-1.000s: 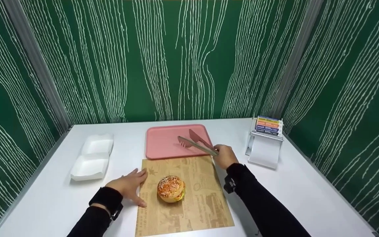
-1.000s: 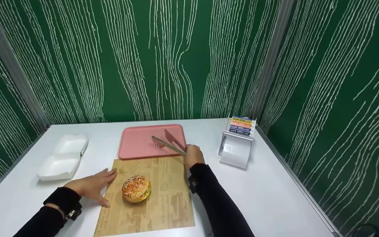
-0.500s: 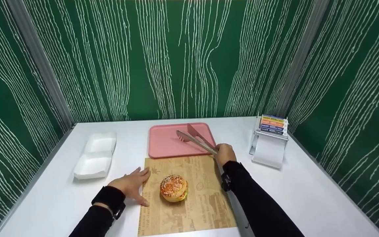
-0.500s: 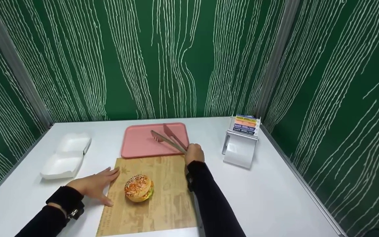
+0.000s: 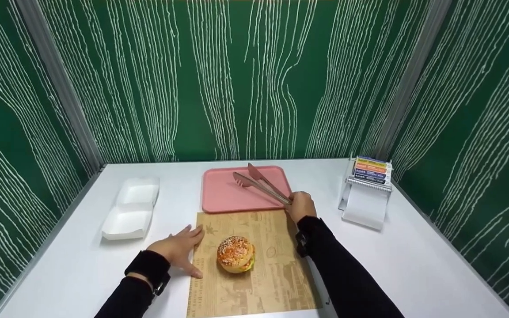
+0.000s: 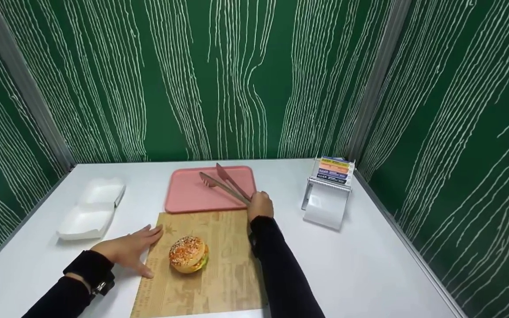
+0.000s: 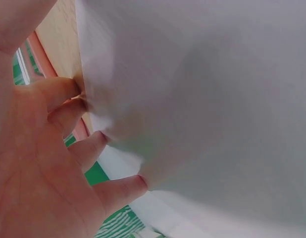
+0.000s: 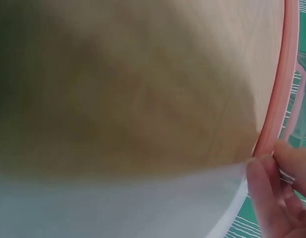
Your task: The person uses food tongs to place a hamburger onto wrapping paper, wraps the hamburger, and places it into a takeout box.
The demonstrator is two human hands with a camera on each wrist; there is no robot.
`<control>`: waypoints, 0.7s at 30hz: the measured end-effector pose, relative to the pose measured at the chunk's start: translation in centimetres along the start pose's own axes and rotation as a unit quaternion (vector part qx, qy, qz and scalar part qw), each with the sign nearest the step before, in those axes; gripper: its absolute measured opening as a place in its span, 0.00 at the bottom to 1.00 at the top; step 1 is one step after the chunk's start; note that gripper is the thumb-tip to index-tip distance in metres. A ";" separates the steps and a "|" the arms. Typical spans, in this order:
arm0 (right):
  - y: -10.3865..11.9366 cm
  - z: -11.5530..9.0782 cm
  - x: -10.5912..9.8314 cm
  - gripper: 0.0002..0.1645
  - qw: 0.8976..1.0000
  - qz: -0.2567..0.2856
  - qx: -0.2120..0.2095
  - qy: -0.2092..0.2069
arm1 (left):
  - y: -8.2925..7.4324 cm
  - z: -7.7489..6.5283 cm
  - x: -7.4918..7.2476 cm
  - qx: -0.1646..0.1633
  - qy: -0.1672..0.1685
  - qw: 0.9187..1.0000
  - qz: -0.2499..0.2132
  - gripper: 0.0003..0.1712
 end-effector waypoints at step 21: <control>0.7 0.5 -1.0 0.09 0.999 -0.037 -0.001 0.004 | -0.2 -0.2 -0.1 0.007 -0.005 1.000 -0.003 0.71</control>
Point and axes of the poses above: each hand's wrist, its own z-axis towards the middle knuckle, its own x-axis out of the palm, y = z × x, the point moved 9 cm from there along z, towards the middle knuckle, and after that the axes turned 12 degrees about -y, right-handed, at the moved point
